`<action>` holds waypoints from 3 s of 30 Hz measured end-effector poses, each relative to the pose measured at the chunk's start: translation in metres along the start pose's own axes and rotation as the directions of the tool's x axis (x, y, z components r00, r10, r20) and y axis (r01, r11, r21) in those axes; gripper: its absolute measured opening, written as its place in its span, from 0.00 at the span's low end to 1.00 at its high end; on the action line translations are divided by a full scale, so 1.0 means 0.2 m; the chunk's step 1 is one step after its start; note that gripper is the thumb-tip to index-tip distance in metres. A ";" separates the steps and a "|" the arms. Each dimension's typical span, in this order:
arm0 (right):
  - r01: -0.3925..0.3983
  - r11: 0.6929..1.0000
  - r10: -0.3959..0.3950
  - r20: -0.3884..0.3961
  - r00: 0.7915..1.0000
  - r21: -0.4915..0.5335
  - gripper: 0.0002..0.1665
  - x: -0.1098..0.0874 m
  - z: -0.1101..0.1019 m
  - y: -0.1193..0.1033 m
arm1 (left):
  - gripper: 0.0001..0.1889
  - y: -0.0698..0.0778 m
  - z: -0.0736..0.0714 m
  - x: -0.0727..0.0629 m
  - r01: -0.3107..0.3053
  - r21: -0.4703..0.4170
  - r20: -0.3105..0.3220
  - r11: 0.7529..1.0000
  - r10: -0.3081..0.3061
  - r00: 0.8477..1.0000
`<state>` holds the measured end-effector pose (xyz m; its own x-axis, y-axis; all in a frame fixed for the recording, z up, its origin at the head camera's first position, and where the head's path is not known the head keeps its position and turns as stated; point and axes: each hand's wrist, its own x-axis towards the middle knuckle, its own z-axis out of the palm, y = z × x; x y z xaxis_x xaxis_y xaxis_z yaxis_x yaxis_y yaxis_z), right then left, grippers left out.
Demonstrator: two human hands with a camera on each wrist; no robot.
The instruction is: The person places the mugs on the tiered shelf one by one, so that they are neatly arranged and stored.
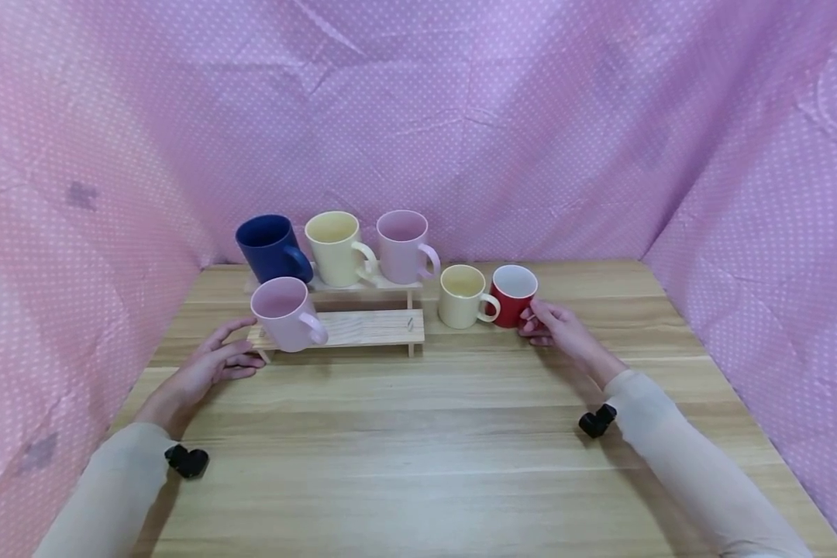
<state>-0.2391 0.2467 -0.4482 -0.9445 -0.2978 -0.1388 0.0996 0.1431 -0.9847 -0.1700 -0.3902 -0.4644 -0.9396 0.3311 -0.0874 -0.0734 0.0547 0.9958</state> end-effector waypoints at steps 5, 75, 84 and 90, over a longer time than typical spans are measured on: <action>-0.007 1.000 0.007 -0.017 1.000 -0.026 0.32 0.00 0.00 -0.02 | 0.23 0.01 0.00 0.01 -0.003 -0.009 0.001 1.000 0.003 1.000; 0.255 0.952 -0.284 0.186 0.941 0.167 0.17 -0.20 0.61 -0.63 | 0.23 -0.02 0.00 -0.02 -0.017 -0.038 0.013 0.999 0.018 1.000; 0.237 0.967 -0.252 0.248 0.935 0.091 0.19 -0.08 0.78 -0.55 | 0.23 -0.02 0.00 -0.02 -0.006 -0.032 0.000 0.999 0.006 1.000; 0.201 0.976 -0.218 0.332 0.918 0.085 0.19 0.00 0.88 -0.51 | 0.23 -0.01 0.00 -0.02 0.000 -0.024 -0.011 1.000 -0.001 1.000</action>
<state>-0.1948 0.0664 -0.3665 -0.7845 -0.6180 0.0520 -0.0659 -0.0004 -0.9978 -0.1666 -0.3911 -0.4665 -0.9431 0.3208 -0.0878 -0.0817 0.0325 0.9961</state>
